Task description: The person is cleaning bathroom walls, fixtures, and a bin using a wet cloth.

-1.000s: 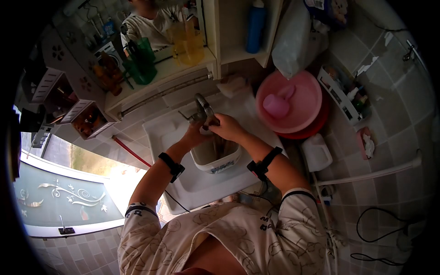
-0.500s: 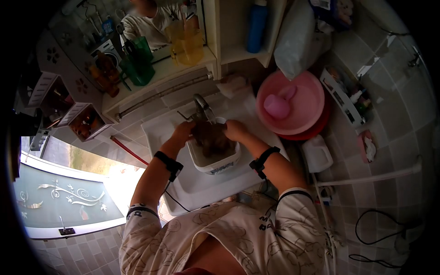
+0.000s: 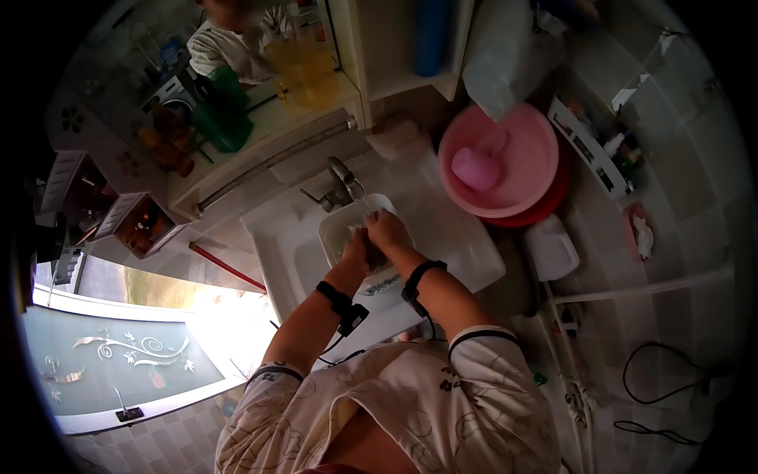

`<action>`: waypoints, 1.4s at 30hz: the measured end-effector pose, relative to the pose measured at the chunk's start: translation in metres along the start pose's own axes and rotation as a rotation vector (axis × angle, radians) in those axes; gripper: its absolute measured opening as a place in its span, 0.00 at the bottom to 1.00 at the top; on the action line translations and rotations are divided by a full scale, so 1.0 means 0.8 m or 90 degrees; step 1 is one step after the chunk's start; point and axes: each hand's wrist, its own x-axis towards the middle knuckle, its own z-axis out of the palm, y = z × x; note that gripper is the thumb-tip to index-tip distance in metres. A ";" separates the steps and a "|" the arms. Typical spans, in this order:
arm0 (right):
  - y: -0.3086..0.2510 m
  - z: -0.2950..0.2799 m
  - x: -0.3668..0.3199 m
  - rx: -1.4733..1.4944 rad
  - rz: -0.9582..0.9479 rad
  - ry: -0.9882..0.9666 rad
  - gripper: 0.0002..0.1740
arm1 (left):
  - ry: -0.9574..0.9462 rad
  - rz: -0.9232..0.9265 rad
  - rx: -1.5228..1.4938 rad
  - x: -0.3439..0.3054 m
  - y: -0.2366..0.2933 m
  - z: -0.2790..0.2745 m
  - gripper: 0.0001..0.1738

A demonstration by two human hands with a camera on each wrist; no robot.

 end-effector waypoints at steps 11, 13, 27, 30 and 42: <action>-0.015 -0.023 -0.017 -0.028 -0.009 0.026 0.26 | -0.102 0.057 -0.082 -0.021 0.005 0.016 0.27; -0.022 -0.022 -0.029 -0.003 -0.002 0.054 0.26 | -0.111 0.069 -0.079 -0.025 0.006 0.017 0.27; -0.001 -0.079 0.017 -0.139 -0.190 0.087 0.24 | -0.267 0.229 0.414 -0.052 0.064 -0.001 0.33; -0.012 -0.115 0.021 0.038 -0.142 -0.130 0.25 | -0.139 0.258 0.524 -0.068 0.093 -0.016 0.31; -0.067 -0.126 -0.006 0.511 -0.084 -0.307 0.20 | -0.192 0.116 0.100 0.010 0.066 -0.032 0.37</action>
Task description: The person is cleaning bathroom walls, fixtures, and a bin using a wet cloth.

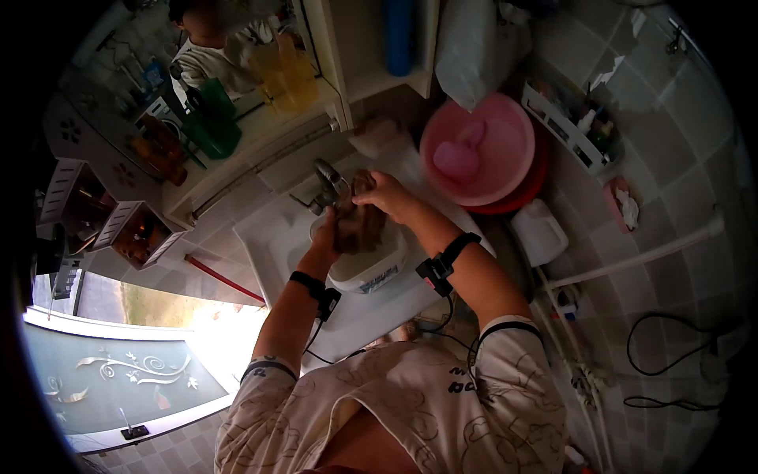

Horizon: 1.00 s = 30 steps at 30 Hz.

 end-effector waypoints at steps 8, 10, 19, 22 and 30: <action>0.020 -0.019 -0.011 -0.918 0.122 -0.088 0.29 | 0.069 0.122 0.157 -0.017 0.052 0.006 0.24; 0.030 -0.027 -0.006 -0.858 0.068 -0.063 0.28 | 0.129 0.158 0.266 -0.002 0.044 -0.016 0.23; 0.140 0.020 0.019 -0.987 0.035 -0.338 0.23 | 0.055 0.295 1.340 0.064 -0.070 -0.074 0.26; 0.213 0.018 0.043 -0.999 0.155 -0.453 0.24 | 0.120 0.372 1.447 0.020 -0.080 -0.034 0.26; 0.123 0.003 0.027 -0.486 0.315 -0.445 0.24 | -0.298 -0.150 1.350 -0.032 0.002 0.015 0.24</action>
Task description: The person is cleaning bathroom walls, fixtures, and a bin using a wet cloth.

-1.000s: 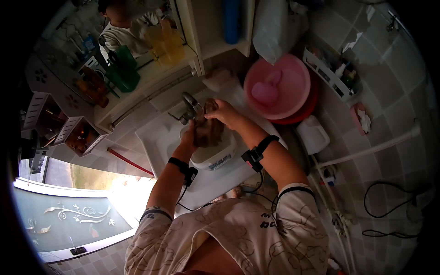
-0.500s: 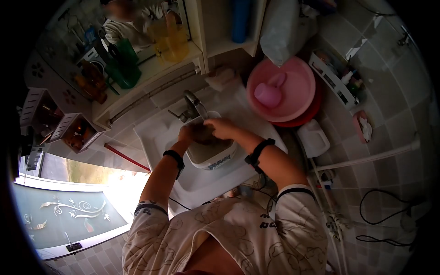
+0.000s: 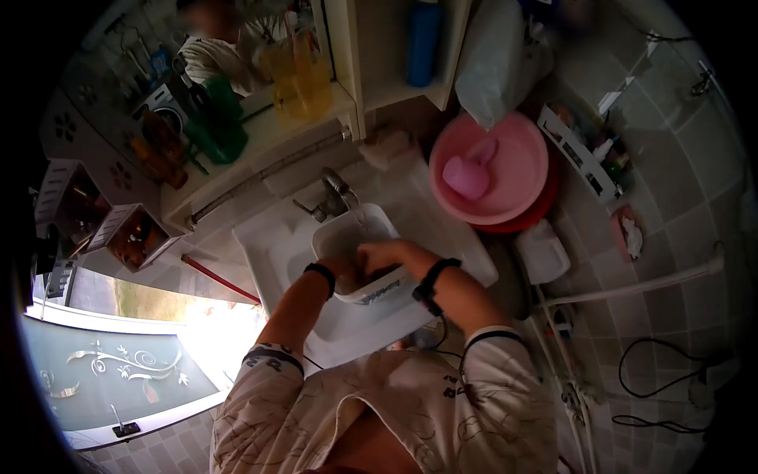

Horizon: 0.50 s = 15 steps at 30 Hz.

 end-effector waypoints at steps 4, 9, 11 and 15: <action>-0.093 -0.027 -0.119 0.016 -0.228 0.231 0.16 | 0.156 0.093 -0.152 0.047 -0.041 0.023 0.22; -0.137 -0.040 -0.157 0.094 -0.341 0.305 0.14 | 0.175 0.031 -0.092 0.050 -0.035 0.023 0.21; -0.128 -0.039 -0.139 0.016 -0.348 0.335 0.14 | 0.187 0.005 -0.068 0.053 -0.033 0.022 0.20; -0.058 -0.013 -0.055 -0.260 -0.024 0.367 0.15 | 0.205 -0.042 -0.028 0.052 -0.031 0.021 0.19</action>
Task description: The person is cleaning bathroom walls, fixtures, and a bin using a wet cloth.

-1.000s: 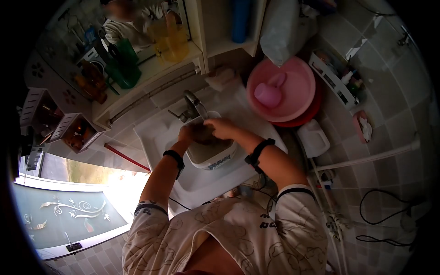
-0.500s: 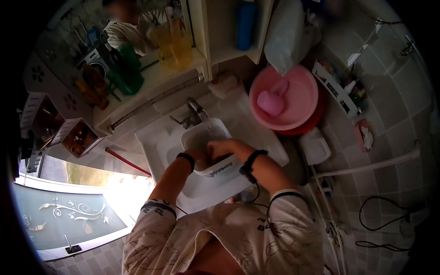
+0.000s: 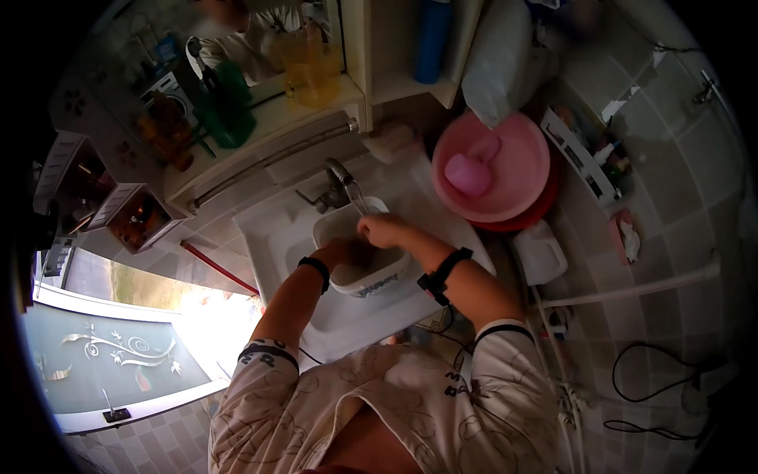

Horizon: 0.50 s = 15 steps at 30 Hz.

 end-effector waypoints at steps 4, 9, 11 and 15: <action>0.083 0.116 0.061 -0.367 -0.035 -0.280 0.15 | 0.000 -0.040 0.037 0.007 0.001 0.006 0.18; 0.109 0.140 0.079 -0.257 -0.099 -0.279 0.14 | 0.040 -0.075 -0.003 0.014 -0.007 0.018 0.17; 0.062 0.082 0.037 -0.206 -0.172 -0.271 0.13 | -0.034 -0.042 0.041 0.001 0.005 -0.009 0.17; 0.031 0.016 -0.039 -0.027 0.032 -0.037 0.11 | 0.032 -0.086 -0.024 0.032 0.011 -0.024 0.16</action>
